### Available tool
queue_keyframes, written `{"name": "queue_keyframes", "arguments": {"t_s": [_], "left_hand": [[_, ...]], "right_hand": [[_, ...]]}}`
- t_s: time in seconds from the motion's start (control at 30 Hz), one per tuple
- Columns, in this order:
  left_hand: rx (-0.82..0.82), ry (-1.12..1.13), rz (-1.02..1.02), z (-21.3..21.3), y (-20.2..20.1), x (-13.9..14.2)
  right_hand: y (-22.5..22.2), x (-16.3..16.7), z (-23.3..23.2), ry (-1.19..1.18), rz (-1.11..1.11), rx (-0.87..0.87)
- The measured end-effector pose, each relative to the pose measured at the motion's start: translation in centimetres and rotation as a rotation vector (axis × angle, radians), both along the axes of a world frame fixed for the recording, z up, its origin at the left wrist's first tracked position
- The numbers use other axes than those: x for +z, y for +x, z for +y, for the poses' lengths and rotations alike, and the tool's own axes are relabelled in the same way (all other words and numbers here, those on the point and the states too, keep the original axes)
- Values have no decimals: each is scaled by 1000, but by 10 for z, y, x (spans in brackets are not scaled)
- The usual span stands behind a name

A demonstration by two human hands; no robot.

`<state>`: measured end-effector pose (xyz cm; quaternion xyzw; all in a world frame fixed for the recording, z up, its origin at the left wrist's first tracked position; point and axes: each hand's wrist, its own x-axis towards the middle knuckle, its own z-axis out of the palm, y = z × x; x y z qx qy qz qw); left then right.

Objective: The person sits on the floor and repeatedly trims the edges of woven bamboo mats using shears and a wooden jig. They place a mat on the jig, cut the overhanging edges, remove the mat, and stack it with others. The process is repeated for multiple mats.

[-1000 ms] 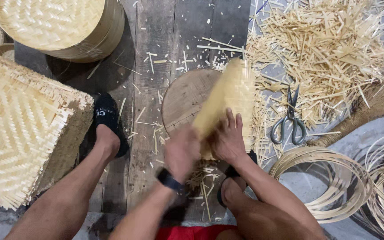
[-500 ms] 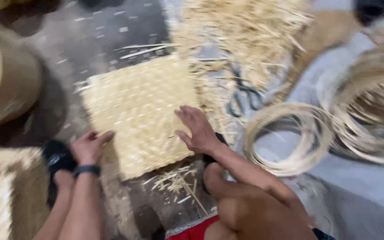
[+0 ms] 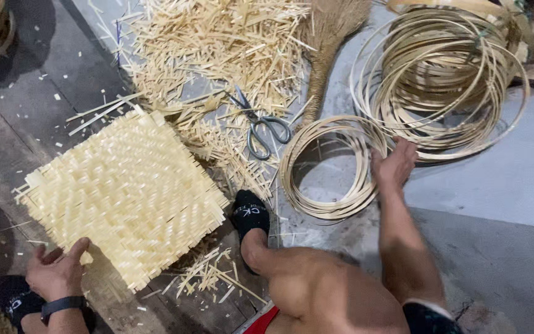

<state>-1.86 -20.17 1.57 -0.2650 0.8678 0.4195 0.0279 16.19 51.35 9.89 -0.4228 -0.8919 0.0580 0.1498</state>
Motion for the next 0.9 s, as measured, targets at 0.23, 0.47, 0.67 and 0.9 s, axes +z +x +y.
{"name": "queue_keyframes", "arguments": {"t_s": [0.23,0.47,0.67,0.9], "left_hand": [[-138,-570,270,-11,17,16],[-358,-21,577,67,-3,122],[-843,548,451,233,-27,215],[-158,1419,-101,163,-24,244]], "right_hand": [[15,9,51,-136,-123,160],[-52,156,4,47,-8,711],[-156,252,-146,40,-18,1355],[-242,258,-230,-705,-30,1012]]}}
